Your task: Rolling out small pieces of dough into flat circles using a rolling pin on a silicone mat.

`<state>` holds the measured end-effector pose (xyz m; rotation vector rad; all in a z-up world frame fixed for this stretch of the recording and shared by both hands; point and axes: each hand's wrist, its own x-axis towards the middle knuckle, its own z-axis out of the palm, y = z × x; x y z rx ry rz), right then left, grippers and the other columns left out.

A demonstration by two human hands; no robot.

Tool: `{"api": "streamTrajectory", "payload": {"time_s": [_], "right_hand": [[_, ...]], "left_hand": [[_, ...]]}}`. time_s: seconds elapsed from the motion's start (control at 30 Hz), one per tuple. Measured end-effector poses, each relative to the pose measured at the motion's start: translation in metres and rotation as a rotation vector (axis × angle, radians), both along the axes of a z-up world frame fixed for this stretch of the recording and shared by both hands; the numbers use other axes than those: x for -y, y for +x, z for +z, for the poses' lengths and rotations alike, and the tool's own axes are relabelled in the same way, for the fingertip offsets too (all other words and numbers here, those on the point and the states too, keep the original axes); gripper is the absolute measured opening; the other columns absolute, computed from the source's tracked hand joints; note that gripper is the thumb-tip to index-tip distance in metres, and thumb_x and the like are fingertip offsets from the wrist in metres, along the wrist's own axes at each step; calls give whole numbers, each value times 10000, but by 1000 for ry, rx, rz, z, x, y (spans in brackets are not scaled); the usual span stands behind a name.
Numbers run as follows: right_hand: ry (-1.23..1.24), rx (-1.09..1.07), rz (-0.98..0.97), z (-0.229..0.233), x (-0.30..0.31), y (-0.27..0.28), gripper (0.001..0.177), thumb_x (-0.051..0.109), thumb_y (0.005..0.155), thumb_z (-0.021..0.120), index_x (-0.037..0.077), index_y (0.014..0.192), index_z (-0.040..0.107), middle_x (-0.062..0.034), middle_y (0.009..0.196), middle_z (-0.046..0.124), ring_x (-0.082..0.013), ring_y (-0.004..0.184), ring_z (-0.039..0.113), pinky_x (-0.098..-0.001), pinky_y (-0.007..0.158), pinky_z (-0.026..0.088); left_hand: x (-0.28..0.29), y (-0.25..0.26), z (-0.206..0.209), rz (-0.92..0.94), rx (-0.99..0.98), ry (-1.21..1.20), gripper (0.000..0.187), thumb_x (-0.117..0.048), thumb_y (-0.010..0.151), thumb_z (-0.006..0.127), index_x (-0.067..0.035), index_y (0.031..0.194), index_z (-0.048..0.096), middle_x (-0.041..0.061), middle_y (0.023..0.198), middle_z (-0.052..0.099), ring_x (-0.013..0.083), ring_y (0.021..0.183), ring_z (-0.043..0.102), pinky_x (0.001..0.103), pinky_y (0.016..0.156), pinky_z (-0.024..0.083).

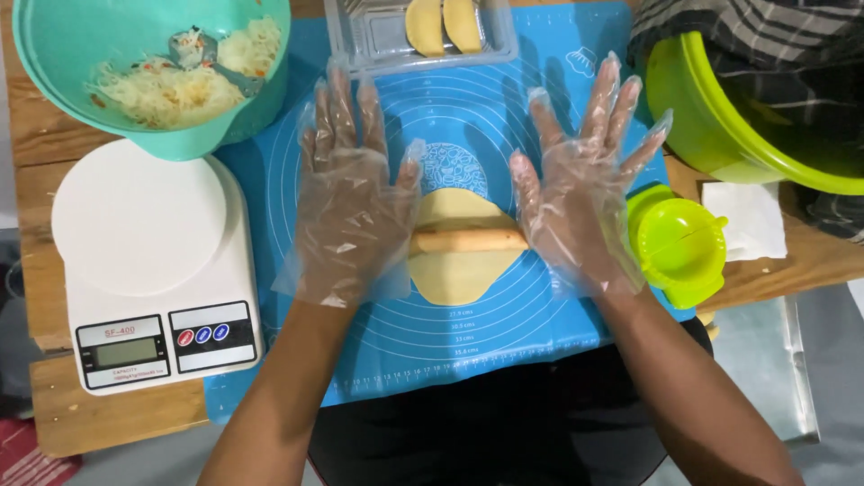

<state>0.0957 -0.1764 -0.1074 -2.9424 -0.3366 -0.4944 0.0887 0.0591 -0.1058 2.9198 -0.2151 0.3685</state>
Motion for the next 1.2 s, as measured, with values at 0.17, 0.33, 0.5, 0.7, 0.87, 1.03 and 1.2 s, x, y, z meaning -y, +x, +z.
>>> {"api": "streamTrajectory", "payload": {"time_s": [0.17, 0.33, 0.5, 0.7, 0.87, 1.03, 1.2], "right_hand": [[-10, 24, 16, -12, 10, 12, 749, 577, 1262, 214, 194, 1748, 637, -134, 1720, -201, -340, 1596, -201, -674, 1192, -206], [54, 34, 22, -11, 6, 19, 803, 601, 1270, 194, 176, 1740, 687, -92, 1734, -219, -302, 1619, -216, -642, 1203, -246], [-274, 305, -24, -29, 16, 32, 513, 555, 1406, 246, 474, 1636, 698, -96, 1806, -350, -222, 1703, -344, -491, 1294, -360], [-92, 319, 56, -24, 13, 33, 477, 499, 1381, 363, 286, 1460, 782, -41, 1803, -287, -191, 1679, -303, -510, 1261, -313], [-216, 251, -77, -19, 9, 39, 387, 499, 1256, 420, 330, 1452, 708, -158, 1753, -130, -336, 1641, -30, -647, 1250, -38], [-217, 325, 8, -17, 5, 26, 414, 464, 1278, 323, 288, 1461, 650, -150, 1765, -130, -319, 1654, -87, -622, 1294, -104], [-408, 416, -63, -24, 5, 33, 411, 543, 1329, 247, 385, 1443, 609, -183, 1791, -171, -317, 1680, -176, -579, 1301, -250]], "left_hand": [[-3, 12, -1, 8, -31, 55, 719, -443, 1152, 380, -4, 1656, 117, 247, 1706, 105, 391, 1613, 166, 488, 1334, 170], [-2, 19, 9, 4, -24, -17, 688, -440, 1159, 266, 15, 1657, 133, 226, 1714, 101, 364, 1621, 121, 453, 1350, 95], [-5, 21, -10, 78, -21, -101, 716, -509, 1192, 234, -39, 1703, 54, 131, 1761, -16, 264, 1680, 6, 387, 1455, 80], [-3, 18, -3, 111, 78, -91, 662, -418, 1267, 352, -34, 1725, 69, 106, 1750, -66, 255, 1669, -40, 375, 1455, 39], [0, 6, 4, 84, 90, 41, 698, -465, 1128, 195, -63, 1693, 107, 131, 1750, 50, 273, 1645, 51, 410, 1362, 43], [2, -3, -7, 6, 113, 50, 740, -509, 1107, 225, -27, 1664, 153, 185, 1724, 136, 339, 1614, 155, 471, 1319, 147], [3, 11, -2, 24, -70, 84, 775, -491, 1096, 368, -10, 1654, 128, 244, 1696, 80, 425, 1575, 145, 563, 1270, 225]]}}
